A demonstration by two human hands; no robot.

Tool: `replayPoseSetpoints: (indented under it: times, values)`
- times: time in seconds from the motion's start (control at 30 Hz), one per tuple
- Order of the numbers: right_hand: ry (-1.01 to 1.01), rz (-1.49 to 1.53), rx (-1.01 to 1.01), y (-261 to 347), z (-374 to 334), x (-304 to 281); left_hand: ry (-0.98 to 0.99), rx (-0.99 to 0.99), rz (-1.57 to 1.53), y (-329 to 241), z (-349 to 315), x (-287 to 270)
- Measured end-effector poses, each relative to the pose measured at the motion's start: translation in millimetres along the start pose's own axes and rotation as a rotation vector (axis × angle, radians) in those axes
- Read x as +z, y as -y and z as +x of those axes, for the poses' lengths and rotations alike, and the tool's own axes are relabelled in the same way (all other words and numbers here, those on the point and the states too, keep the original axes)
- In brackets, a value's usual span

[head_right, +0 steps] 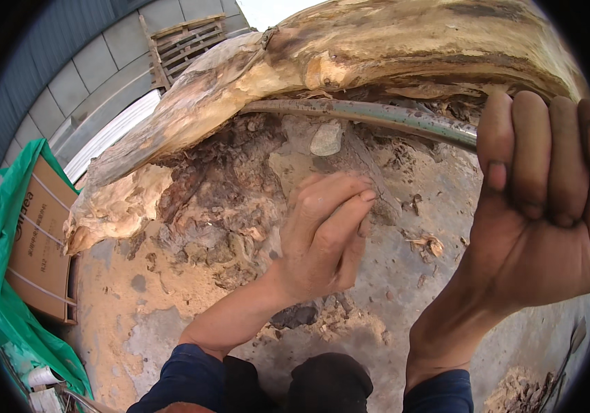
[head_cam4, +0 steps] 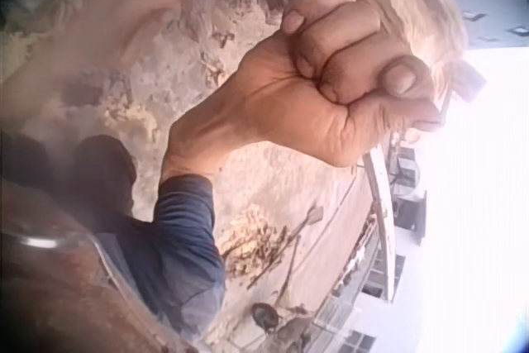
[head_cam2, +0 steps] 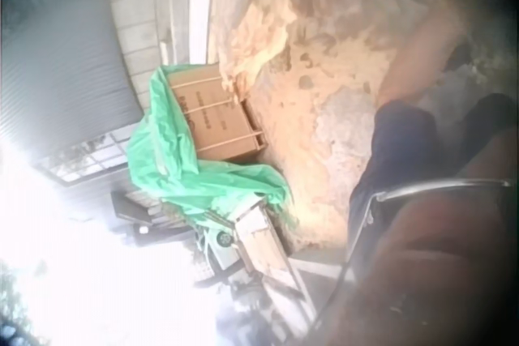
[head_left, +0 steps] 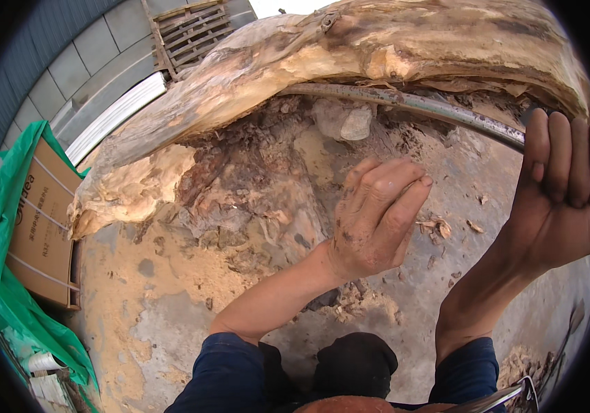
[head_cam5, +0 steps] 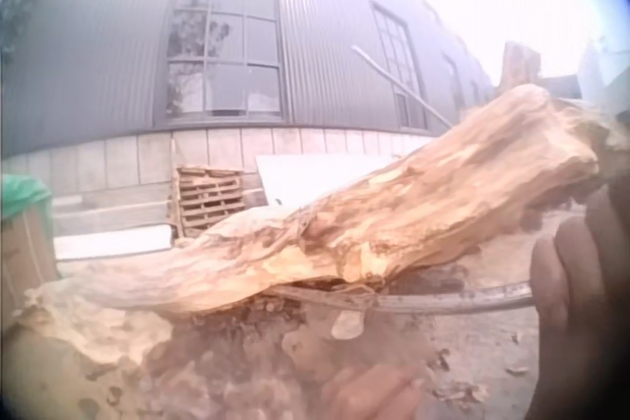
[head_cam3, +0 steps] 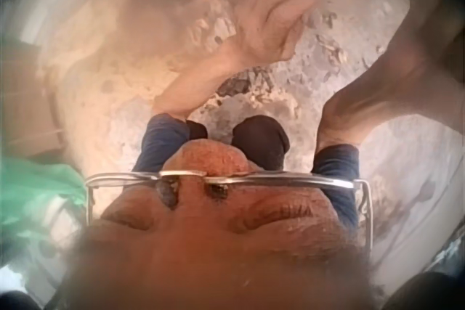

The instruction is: The person uses a long metal chisel to carve and scrape a large piece of wood, removing bark and loose material. The person repeatedly positions the chisel and applies force to shape the wood surface.

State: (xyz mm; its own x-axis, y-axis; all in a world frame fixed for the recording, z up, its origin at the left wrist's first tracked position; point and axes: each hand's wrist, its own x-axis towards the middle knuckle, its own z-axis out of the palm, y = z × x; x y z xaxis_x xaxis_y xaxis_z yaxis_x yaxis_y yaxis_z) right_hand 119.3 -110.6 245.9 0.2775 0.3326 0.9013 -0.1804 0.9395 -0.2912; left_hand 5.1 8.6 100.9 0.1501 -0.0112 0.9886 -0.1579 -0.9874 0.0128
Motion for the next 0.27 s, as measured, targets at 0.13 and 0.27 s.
replayPoseSetpoints:
  times: [0.13,0.27]
  values:
    - [-0.092,-0.039,-0.028,-1,4,12,0.029,-0.222,-0.066,4,-18,-5]
    - [-0.119,-0.099,-0.092,-4,-35,-3,-0.064,-0.238,0.053,13,-12,-19]
